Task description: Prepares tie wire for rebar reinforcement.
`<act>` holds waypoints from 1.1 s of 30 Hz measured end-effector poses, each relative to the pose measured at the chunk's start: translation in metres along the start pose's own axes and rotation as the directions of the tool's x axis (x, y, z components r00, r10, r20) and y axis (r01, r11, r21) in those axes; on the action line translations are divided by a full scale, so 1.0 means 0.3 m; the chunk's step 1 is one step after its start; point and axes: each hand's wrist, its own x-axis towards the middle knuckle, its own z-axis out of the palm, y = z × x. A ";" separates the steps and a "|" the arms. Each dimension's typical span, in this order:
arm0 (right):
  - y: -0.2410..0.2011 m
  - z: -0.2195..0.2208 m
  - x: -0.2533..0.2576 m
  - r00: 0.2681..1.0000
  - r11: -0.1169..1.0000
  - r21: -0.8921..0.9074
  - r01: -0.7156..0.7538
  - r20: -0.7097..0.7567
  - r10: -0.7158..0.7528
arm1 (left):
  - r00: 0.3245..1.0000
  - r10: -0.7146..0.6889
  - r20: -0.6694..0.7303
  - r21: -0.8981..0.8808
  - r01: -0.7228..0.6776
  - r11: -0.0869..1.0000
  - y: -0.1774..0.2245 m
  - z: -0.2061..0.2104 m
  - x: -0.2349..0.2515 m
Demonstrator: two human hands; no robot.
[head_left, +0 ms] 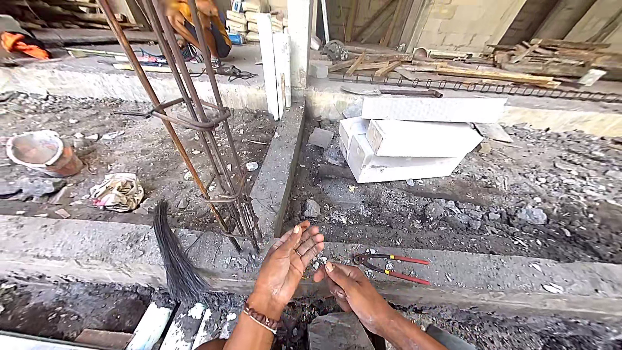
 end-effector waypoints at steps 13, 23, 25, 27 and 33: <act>0.027 -0.013 0.013 0.993 0.977 -0.175 0.118 0.030 -0.114 | 0.982 0.084 -0.166 -0.002 -0.086 0.996 -0.009 0.020 -0.022; 0.041 -0.028 0.002 0.985 0.945 -0.280 0.170 0.056 -0.161 | 0.982 0.098 -0.163 -0.043 -0.107 0.993 -0.016 0.019 -0.040; 0.049 -0.026 -0.006 0.987 0.938 -0.307 0.163 0.044 -0.157 | 0.985 0.101 -0.142 0.007 -0.101 0.995 -0.022 0.012 -0.039; 0.064 -0.027 -0.008 0.985 0.933 -0.318 0.168 0.016 -0.172 | 0.987 0.108 -0.122 0.081 -0.099 0.992 -0.027 0.013 -0.040; 0.080 -0.041 0.013 0.957 0.852 -0.457 0.256 0.000 -0.288 | 0.997 0.073 -0.038 0.192 -0.065 0.979 -0.031 0.002 -0.043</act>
